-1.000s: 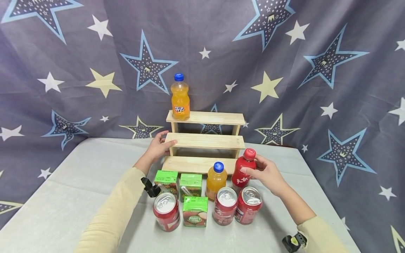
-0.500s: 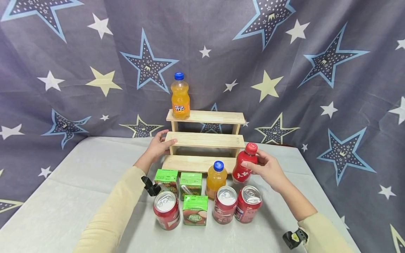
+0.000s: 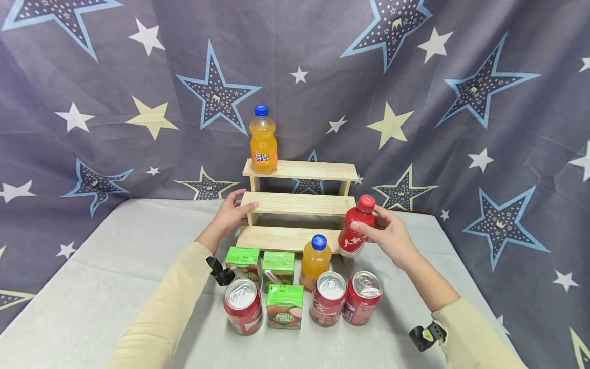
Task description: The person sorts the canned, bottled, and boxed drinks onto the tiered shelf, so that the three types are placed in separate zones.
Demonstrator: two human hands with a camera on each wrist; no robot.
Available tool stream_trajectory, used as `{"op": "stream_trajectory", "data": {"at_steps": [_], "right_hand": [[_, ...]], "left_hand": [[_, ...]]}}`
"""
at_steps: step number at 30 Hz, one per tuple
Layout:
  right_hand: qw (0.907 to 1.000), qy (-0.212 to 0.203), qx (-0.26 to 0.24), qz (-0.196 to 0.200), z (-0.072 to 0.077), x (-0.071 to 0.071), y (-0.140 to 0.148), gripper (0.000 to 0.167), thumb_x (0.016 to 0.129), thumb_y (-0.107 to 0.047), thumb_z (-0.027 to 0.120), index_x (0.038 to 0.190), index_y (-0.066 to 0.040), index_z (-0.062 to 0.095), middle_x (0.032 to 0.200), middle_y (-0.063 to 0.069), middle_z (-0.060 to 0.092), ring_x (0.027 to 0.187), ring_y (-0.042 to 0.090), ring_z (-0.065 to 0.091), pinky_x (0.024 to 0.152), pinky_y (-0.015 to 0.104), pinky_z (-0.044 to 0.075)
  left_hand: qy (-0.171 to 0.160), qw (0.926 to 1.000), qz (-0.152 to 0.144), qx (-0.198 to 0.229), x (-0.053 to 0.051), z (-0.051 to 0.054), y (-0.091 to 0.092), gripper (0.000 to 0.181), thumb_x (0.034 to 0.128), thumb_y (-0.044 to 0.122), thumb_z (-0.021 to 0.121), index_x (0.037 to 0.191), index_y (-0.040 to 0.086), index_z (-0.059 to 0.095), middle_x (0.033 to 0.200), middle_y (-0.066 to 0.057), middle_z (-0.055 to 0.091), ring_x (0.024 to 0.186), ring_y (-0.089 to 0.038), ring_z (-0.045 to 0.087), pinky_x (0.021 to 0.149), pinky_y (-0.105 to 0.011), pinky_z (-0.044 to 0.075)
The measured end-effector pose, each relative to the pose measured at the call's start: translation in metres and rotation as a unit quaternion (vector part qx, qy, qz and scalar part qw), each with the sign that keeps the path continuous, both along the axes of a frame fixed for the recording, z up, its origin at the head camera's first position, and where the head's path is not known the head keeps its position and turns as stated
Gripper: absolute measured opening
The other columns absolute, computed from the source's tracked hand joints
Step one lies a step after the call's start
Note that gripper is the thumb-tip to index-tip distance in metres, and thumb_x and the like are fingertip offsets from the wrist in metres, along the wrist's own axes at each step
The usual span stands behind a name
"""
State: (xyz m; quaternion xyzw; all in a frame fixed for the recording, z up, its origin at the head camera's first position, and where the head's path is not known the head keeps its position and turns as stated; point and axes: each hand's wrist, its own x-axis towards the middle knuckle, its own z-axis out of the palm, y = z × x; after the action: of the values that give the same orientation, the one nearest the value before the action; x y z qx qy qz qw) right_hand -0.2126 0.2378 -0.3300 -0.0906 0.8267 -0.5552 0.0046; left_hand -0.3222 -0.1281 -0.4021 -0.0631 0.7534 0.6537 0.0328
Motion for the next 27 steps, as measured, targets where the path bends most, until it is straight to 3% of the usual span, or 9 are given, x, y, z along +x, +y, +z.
{"op": "stream_trajectory", "data": {"at_steps": [8,17,27], "right_hand": [[0.9996,0.011,-0.023,-0.012,0.004,-0.004,-0.006,0.059,0.088,-0.023,0.066,0.137,-0.001,0.041,0.099,-0.019,0.059,0.089,-0.001,0.060,0.074,0.027,0.057],[0.9994,0.015,-0.015,-0.026,0.010,-0.011,-0.010,0.062,0.087,-0.029,0.066,0.139,-0.007,0.041,0.101,-0.018,0.059,0.091,0.000,0.060,0.074,0.027,0.057],[0.9988,0.023,0.001,-0.044,0.022,-0.022,-0.018,0.063,0.086,-0.037,0.066,0.139,-0.011,0.042,0.112,-0.006,0.057,0.096,0.003,0.058,0.076,0.027,0.056]], "left_hand": [[0.000,1.0000,-0.001,-0.001,0.002,0.002,0.000,0.074,0.0862,0.019,0.068,0.147,0.017,0.026,0.133,-0.020,0.044,0.113,-0.038,0.056,0.087,-0.046,0.053],[0.002,1.0000,-0.004,0.004,0.003,0.003,0.001,0.073,0.0860,0.019,0.068,0.146,0.017,0.027,0.132,-0.019,0.045,0.113,-0.037,0.056,0.090,-0.046,0.051],[0.005,0.9999,-0.002,0.010,0.002,0.003,0.001,0.074,0.0860,0.018,0.068,0.147,0.016,0.026,0.132,-0.020,0.045,0.114,-0.038,0.055,0.091,-0.047,0.051]]}}
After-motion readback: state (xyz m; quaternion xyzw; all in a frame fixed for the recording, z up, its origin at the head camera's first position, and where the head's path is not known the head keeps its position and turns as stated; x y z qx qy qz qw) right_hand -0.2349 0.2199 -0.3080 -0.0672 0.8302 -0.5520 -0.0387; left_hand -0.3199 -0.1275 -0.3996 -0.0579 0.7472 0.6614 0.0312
